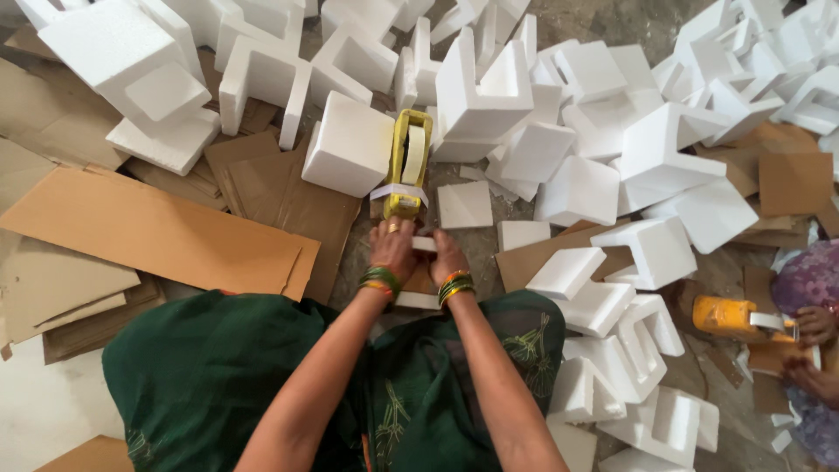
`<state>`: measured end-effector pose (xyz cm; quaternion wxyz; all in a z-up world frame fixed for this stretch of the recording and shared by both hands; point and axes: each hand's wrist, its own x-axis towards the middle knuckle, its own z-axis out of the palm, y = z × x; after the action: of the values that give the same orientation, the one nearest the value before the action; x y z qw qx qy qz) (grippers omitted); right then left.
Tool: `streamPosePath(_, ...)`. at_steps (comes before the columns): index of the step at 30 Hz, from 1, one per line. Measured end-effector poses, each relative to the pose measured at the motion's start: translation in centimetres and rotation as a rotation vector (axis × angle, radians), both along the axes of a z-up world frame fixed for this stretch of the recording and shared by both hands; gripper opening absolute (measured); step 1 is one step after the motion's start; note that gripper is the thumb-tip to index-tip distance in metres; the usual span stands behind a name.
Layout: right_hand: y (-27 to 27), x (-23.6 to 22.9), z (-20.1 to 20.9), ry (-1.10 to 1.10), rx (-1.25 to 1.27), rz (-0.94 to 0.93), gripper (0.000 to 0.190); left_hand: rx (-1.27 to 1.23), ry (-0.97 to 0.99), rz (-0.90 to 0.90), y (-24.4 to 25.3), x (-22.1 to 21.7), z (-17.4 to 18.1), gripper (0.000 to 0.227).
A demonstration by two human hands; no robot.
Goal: The person assembles protective packaging by placing a rectangular cardboard piece between two white foam inserts and securing them with clear tape from a dispenser. The person repeats this process for multiple units, handling foam pieces and cardboard from piles on the floor.
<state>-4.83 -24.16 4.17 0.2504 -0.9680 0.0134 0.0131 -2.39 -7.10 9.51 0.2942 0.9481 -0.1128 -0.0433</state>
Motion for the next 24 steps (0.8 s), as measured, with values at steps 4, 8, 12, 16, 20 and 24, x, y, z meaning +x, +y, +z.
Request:
streamPosePath(4,-0.6,0.5,-0.1,0.037,-0.002,0.046,0.058,-0.369,-0.114,-0.005,5.4,-0.2,-3.7,0.044)
streamPosePath(8,-2.4,4.2,0.7,0.233,0.111,0.132,0.056,-0.512,-0.115,-0.069,7.2,-0.2,-2.8,0.043)
streamPosePath(12,-0.6,9.0,2.7,0.000,0.465,-0.064,0.026,-0.382,-0.147,-0.065,7.2,-0.2,-2.4,0.048)
streamPosePath(16,4.2,10.8,6.7,0.129,0.539,-0.297,0.030,-0.393,-0.159,-0.077,7.3,-0.4,-2.9,0.043)
streamPosePath(20,6.6,5.9,9.4,-0.068,0.601,-0.309,0.021,-0.377,-0.102,-0.076,7.2,0.1,-3.2,0.049)
streamPosePath(24,6.3,-2.7,7.9,0.256,1.093,-0.264,0.016,-0.394,-0.155,-0.055,6.9,0.4,-3.7,0.048)
